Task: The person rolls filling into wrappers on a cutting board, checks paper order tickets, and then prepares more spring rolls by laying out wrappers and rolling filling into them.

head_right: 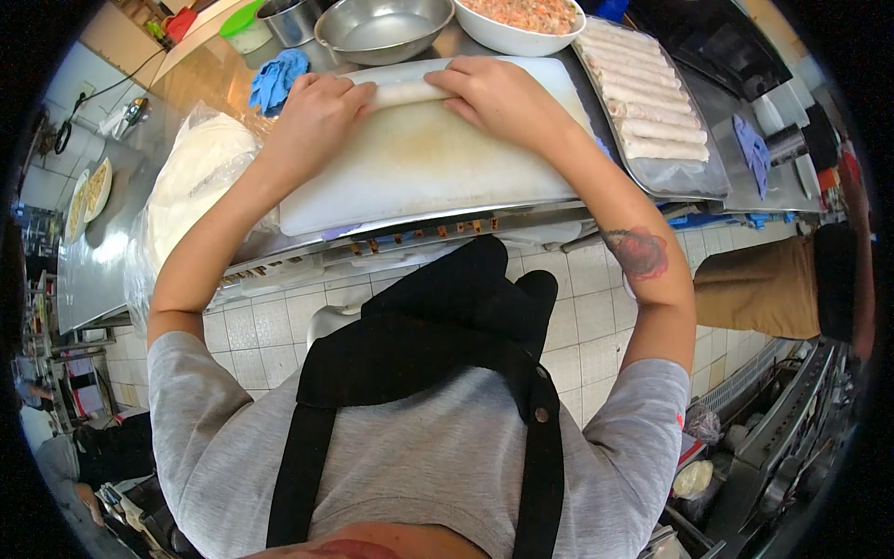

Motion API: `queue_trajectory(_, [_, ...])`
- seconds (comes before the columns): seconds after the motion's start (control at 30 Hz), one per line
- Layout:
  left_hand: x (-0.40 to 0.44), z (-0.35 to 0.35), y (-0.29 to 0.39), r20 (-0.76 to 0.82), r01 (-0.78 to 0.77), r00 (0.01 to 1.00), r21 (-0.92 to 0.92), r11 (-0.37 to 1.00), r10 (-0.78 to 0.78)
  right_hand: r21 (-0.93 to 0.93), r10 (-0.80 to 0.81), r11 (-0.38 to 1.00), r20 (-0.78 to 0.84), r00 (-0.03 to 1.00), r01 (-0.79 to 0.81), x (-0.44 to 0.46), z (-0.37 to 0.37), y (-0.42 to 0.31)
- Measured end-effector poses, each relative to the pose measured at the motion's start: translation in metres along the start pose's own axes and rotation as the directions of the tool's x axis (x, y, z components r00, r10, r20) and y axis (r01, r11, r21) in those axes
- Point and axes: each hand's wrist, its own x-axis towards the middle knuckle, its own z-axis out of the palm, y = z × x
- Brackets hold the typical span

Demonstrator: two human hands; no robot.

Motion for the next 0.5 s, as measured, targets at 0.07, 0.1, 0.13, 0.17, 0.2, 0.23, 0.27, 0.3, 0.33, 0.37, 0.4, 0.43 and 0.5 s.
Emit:
queue_trajectory(0.07, [0.000,0.005,0.003,-0.001,0.035,0.999,0.004,0.999,-0.035,0.041,0.044,0.998,0.067,0.997,-0.046,0.005,-0.001,0.002])
queue_trajectory(0.1, [0.000,0.012,0.001,-0.019,0.029,0.999,0.015,0.999,-0.029,0.056,0.057,0.997,0.094,0.994,-0.062,0.008,0.000,0.006])
queue_trajectory(0.13, [0.002,0.017,-0.001,-0.038,0.024,0.999,0.027,0.999,-0.023,0.071,0.069,0.994,0.120,0.990,-0.078,0.012,0.001,0.010])
queue_trajectory(0.17, [0.004,0.018,-0.002,-0.029,0.034,0.999,0.021,0.999,-0.034,0.075,0.047,0.996,0.100,0.994,-0.055,0.014,0.003,0.014])
queue_trajectory(0.2, [0.006,0.020,-0.003,-0.020,0.045,0.999,0.014,0.999,-0.045,0.079,0.025,0.996,0.079,0.997,-0.031,0.015,0.006,0.017])
queue_trajectory(0.23, [0.009,0.022,-0.005,-0.012,0.055,0.998,0.008,0.998,-0.055,0.082,0.004,0.997,0.058,0.998,-0.008,0.016,0.007,0.020])
queue_trajectory(0.27, [0.011,0.025,-0.009,0.009,0.063,0.998,0.003,0.998,-0.063,0.108,0.015,0.994,0.078,0.997,-0.023,0.018,0.007,0.023])
queue_trajectory(0.3, [0.012,0.029,-0.014,0.032,0.068,0.997,-0.004,0.998,-0.068,0.133,0.027,0.990,0.099,0.995,-0.041,0.018,0.006,0.025])
queue_trajectory(0.33, [0.013,0.028,-0.015,0.054,0.072,0.996,-0.012,0.997,-0.071,0.158,0.042,0.986,0.122,0.992,-0.061,0.018,0.004,0.024])
queue_trajectory(0.37, [0.012,0.026,-0.012,0.065,0.061,0.996,-0.031,0.998,-0.059,0.188,0.071,0.977,0.179,0.981,-0.105,0.017,0.001,0.022])
queue_trajectory(0.4, [0.006,0.023,-0.007,0.075,0.048,0.996,-0.049,0.998,-0.045,0.214,0.099,0.965,0.235,0.967,-0.151,0.017,-0.004,0.019])
queue_trajectory(0.43, [0.001,0.016,0.001,0.085,0.036,0.996,-0.066,0.997,-0.030,0.239,0.124,0.951,0.291,0.949,-0.197,0.016,-0.009,0.015])
queue_trajectory(0.5, [-0.014,-0.001,0.021,0.135,0.045,0.990,-0.134,0.990,-0.027,0.277,0.088,0.942,0.331,0.939,-0.187,0.005,-0.024,0.000])
